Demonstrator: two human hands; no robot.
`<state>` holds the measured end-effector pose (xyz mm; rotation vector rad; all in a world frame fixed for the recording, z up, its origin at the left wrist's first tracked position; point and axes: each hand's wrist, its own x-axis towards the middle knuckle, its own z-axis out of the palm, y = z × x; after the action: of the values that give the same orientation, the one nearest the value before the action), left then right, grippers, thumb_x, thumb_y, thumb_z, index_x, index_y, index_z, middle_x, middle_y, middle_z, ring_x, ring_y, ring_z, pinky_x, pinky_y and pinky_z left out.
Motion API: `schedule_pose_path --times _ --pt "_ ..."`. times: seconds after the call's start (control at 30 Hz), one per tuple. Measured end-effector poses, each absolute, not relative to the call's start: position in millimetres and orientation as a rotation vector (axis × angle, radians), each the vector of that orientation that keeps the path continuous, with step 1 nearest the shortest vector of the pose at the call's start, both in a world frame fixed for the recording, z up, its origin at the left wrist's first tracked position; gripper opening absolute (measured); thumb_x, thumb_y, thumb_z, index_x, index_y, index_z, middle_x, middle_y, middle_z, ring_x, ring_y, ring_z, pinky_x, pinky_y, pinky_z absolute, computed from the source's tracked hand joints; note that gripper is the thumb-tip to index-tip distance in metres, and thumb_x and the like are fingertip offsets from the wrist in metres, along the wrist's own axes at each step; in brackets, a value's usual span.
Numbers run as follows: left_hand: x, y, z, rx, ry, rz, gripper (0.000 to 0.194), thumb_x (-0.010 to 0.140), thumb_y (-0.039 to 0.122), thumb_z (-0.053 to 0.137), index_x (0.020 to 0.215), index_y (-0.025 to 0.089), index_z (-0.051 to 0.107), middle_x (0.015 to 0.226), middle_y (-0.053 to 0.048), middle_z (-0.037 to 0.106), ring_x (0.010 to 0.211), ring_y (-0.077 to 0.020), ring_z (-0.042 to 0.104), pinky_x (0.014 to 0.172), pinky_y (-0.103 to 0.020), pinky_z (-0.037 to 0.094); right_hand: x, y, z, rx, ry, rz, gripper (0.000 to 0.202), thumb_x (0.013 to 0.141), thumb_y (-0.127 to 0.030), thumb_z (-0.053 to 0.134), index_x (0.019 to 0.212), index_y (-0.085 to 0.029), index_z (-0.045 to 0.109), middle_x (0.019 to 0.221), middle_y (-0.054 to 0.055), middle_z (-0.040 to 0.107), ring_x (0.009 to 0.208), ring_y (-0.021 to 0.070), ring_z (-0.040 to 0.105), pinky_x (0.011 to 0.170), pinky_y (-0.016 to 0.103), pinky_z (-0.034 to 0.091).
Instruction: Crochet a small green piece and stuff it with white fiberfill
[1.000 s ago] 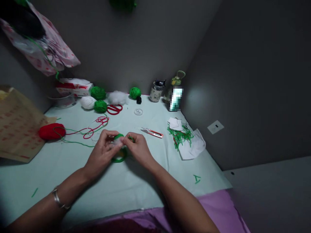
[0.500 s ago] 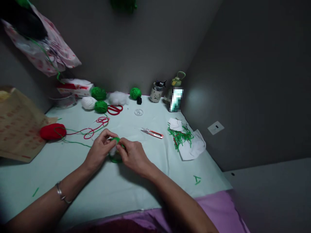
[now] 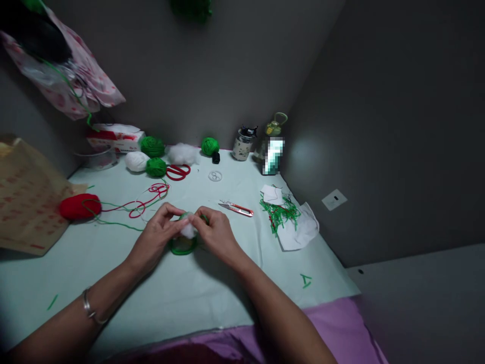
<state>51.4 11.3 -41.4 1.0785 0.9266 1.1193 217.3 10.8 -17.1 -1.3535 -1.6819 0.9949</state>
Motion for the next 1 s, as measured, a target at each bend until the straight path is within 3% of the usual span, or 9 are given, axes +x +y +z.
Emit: schedule_pose_path --times 0.1,0.27,0.43,0.53,0.67,0.83,1.0 --pt "50.1 14.1 -42.2 1.085 0.962 1.146 0.03 0.076 0.034 0.079 0.087 0.022 0.054 0.072 0.006 0.059 0.059 -0.0111 0.054 0.056 -0.022 0.042 214.1 4.9 -14.3 -1.341 -1.803 0.962 0.027 0.094 -0.036 0.048 0.073 -0.02 0.054 0.065 -0.004 0.048 0.064 0.0127 0.043 0.062 0.026 0.031" --pt "50.0 18.9 -44.7 1.056 1.05 1.216 0.024 0.07 0.021 0.076 0.08 0.02 0.055 0.075 0.006 0.058 0.058 -0.0093 0.05 0.054 -0.021 0.04 207.9 -4.2 -14.2 -1.316 -1.954 0.934 0.01 0.081 -0.017 0.052 0.074 -0.022 0.047 0.061 -0.008 0.04 0.056 0.0102 0.034 0.057 0.025 0.024" --pt "54.0 16.3 -43.9 0.949 1.017 1.177 0.025 0.074 0.027 0.075 0.08 0.021 0.051 0.069 0.007 0.058 0.056 -0.0104 0.055 0.054 -0.021 0.044 210.2 2.8 -20.6 -1.324 -1.924 0.912 0.014 0.084 -0.025 0.058 0.073 -0.021 0.051 0.062 -0.007 0.048 0.058 0.0101 0.038 0.059 0.024 0.027" --pt "56.7 10.5 -39.3 0.91 0.953 1.149 0.029 0.077 0.034 0.076 0.085 0.021 0.051 0.077 0.005 0.064 0.063 -0.0124 0.063 0.065 -0.027 0.053 211.6 9.3 -24.9 -1.366 -1.74 0.93 0.019 0.086 -0.028 0.056 0.07 -0.02 0.056 0.062 -0.005 0.054 0.06 0.011 0.043 0.06 0.024 0.03" --pt "58.0 6.3 -38.5 0.895 0.9 1.141 0.035 0.078 0.038 0.079 0.091 0.021 0.052 0.083 0.004 0.066 0.071 -0.0128 0.069 0.075 -0.028 0.056 214.3 14.8 -27.2 -1.399 -1.647 0.936 0.025 0.085 -0.031 0.058 0.064 -0.02 0.051 0.056 -0.006 0.045 0.057 0.0111 0.039 0.056 0.025 0.028" --pt "56.3 11.2 -47.0 0.883 0.921 1.161 0.04 0.074 0.04 0.082 0.091 0.02 0.051 0.08 0.005 0.063 0.07 -0.0123 0.068 0.072 -0.026 0.056 213.4 8.9 -21.1 -1.349 -1.774 0.957 0.026 0.093 -0.037 0.053 0.073 -0.02 0.054 0.066 -0.004 0.052 0.063 0.0124 0.044 0.062 0.025 0.032" --pt "55.4 15.7 -50.4 0.913 0.989 1.224 0.034 0.075 0.033 0.08 0.091 0.02 0.053 0.074 0.008 0.055 0.061 -0.0084 0.057 0.06 -0.02 0.047 202.5 -6.1 -22.0 -1.377 -1.973 0.821 0.013 0.094 -0.025 0.046 0.085 -0.022 0.054 0.066 -0.004 0.05 0.06 0.0135 0.042 0.061 0.026 0.029"
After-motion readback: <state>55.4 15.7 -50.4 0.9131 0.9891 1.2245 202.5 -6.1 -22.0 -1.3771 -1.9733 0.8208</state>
